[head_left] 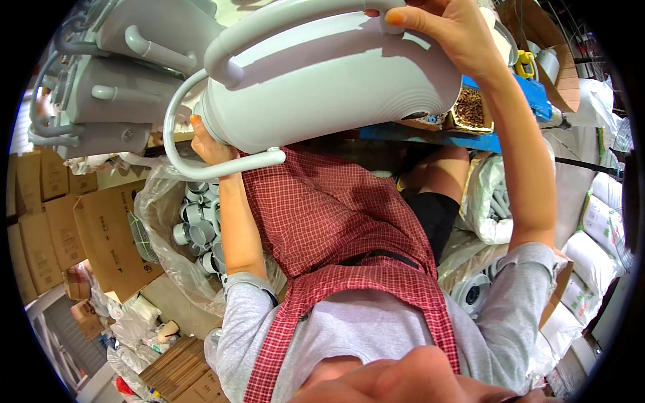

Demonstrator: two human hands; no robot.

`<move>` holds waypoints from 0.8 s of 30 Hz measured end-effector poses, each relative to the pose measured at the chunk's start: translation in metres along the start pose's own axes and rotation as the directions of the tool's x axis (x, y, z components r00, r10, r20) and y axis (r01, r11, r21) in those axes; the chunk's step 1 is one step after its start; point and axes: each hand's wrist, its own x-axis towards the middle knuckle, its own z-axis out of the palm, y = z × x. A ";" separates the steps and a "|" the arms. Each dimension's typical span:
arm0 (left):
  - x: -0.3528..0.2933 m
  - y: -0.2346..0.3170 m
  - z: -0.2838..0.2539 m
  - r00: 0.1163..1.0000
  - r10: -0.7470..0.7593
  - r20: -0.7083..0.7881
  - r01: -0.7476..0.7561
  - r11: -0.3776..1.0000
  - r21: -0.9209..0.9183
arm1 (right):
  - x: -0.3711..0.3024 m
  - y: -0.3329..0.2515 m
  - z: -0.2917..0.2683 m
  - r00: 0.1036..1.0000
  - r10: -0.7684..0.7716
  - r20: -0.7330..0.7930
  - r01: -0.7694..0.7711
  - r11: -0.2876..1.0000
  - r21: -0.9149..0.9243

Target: The person assembles white electric kettles by inserting small metal components into the base of the kettle body and then attaching the handle. The person handles the kettles one at a time, repeating the process for multiple units.

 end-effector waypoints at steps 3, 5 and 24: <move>0.001 -0.002 0.000 1.000 0.000 0.010 0.000 1.000 -0.017 | -0.003 -0.013 0.005 1.000 0.020 -0.011 -0.021 0.999 -0.040; 0.002 -0.004 -0.001 1.000 -0.002 0.014 0.003 1.000 -0.027 | -0.003 -0.014 0.006 0.999 0.035 -0.030 -0.037 0.997 -0.071; 0.005 0.009 -0.004 0.992 0.034 -0.120 -0.021 0.994 0.108 | -0.028 0.008 0.013 0.933 -0.320 -0.162 0.118 0.700 -0.705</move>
